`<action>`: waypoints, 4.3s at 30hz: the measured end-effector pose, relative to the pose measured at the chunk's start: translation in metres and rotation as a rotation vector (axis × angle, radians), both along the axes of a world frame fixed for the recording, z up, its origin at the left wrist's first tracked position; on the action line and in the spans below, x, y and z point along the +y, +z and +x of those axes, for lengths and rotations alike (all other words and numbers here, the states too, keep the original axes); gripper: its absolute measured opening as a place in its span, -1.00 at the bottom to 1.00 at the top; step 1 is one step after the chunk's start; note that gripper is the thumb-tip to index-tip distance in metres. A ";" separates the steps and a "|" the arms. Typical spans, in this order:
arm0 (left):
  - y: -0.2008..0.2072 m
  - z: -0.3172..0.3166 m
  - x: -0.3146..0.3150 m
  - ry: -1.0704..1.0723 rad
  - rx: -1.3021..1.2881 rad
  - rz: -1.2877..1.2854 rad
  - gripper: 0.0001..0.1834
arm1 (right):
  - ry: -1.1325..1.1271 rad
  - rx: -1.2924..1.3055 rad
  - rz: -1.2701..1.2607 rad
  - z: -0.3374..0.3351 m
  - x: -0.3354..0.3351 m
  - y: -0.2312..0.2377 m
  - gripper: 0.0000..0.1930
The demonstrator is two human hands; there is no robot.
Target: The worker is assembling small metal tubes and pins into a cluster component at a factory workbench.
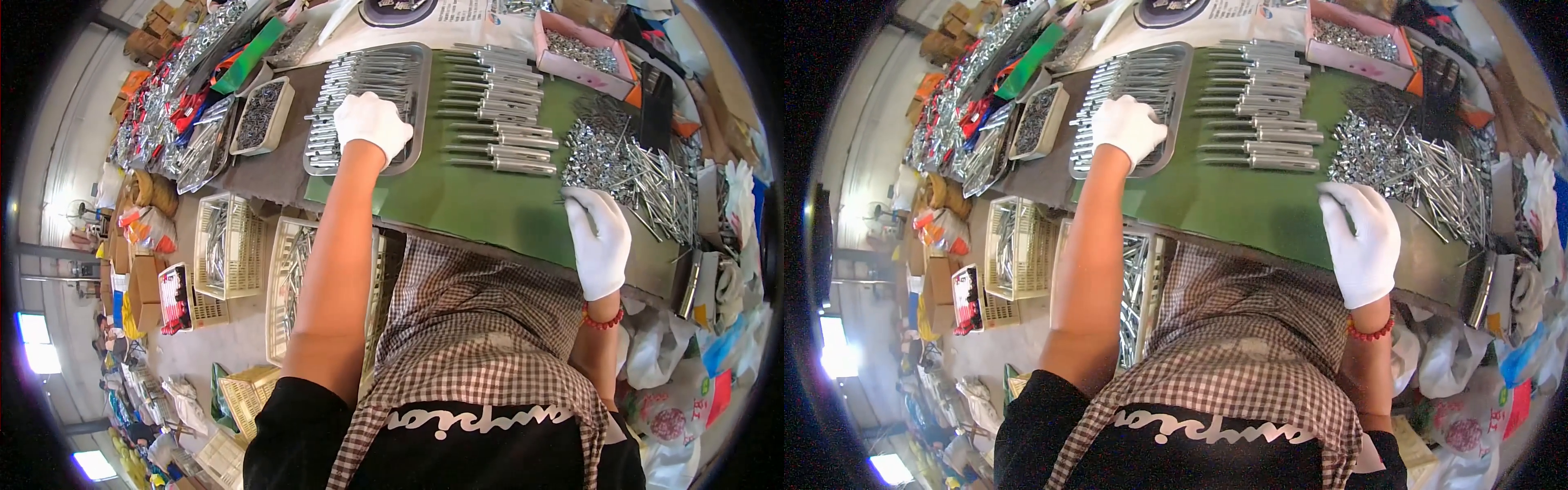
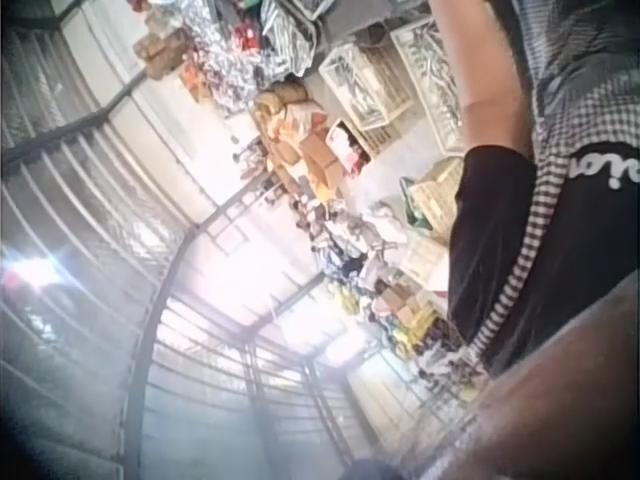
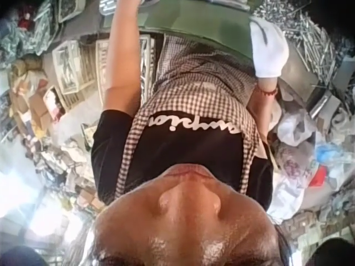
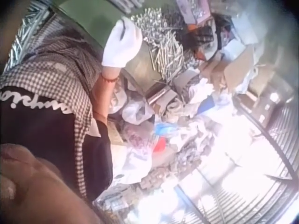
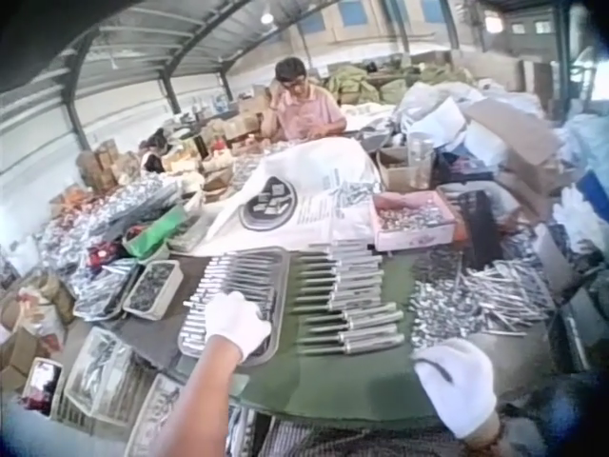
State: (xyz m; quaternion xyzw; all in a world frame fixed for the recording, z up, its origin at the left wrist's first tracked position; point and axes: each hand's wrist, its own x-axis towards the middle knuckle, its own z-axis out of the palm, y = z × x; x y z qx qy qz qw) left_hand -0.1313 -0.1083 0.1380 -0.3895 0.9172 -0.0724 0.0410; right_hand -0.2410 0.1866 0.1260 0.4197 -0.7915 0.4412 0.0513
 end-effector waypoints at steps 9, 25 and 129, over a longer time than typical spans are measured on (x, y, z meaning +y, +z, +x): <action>-0.004 0.004 -0.002 0.106 0.304 -0.034 -0.64 | 0.013 0.005 0.014 0.000 0.000 -0.007 -0.90; 0.040 0.030 0.091 -0.372 0.981 0.165 -0.89 | 0.368 -0.839 -0.387 0.018 -0.038 0.008 -0.59; -0.051 -0.013 0.181 -0.735 0.780 0.330 -0.89 | 0.224 0.505 0.642 0.001 0.029 0.001 -0.76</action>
